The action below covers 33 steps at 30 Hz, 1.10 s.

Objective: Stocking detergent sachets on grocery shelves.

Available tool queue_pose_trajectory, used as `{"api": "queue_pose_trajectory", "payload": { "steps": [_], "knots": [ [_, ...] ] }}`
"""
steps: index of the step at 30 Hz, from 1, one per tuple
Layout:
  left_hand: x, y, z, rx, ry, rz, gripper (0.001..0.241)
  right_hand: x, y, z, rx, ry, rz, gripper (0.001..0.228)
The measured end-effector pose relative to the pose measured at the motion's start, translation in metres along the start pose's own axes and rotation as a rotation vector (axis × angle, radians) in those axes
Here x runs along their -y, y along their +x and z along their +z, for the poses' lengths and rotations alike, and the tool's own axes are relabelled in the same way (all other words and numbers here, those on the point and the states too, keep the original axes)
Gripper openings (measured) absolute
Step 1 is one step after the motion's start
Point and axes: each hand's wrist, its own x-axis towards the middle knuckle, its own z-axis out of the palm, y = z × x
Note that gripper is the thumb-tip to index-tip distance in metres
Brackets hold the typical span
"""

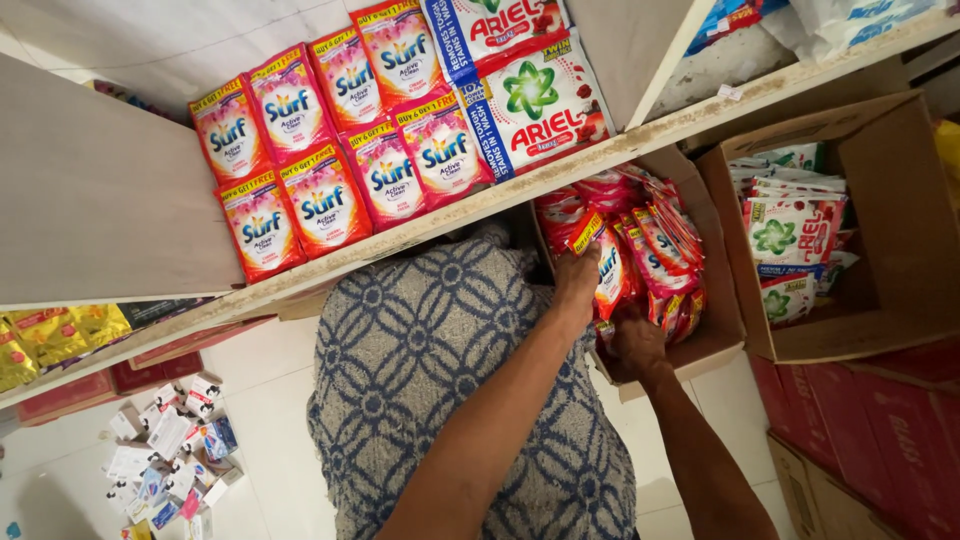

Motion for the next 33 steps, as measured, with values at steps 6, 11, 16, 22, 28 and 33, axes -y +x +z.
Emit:
{"api": "queue_pose_trajectory", "payload": {
  "steps": [6, 11, 16, 22, 28, 33],
  "knots": [
    [-0.022, -0.015, 0.005, -0.011, 0.067, -0.105, 0.038, 0.015, -0.008, -0.030, 0.009, -0.064, -0.048, 0.048],
    [-0.018, -0.012, 0.005, -0.006, 0.070, -0.100, 0.041, 0.014, -0.004, -0.030, 0.070, -0.102, -0.018, 0.052],
    [-0.016, -0.012, 0.004, 0.022, -0.014, -0.088, 0.040, 0.011, 0.001, -0.023, 0.096, -0.139, 0.009, 0.057],
    [-0.010, -0.007, 0.001, 0.000, 0.066, -0.082, 0.042, 0.003, -0.012, -0.018, 0.126, -0.119, -0.057, 0.042],
    [-0.005, -0.003, 0.001, 0.020, -0.007, -0.089, 0.042, 0.026, -0.041, -0.074, -0.074, 0.229, -0.253, 0.047],
    [-0.012, -0.004, 0.003, 0.011, -0.073, -0.157, 0.039, -0.019, -0.035, -0.047, -0.245, 0.393, -0.361, 0.044]
  ]
}}
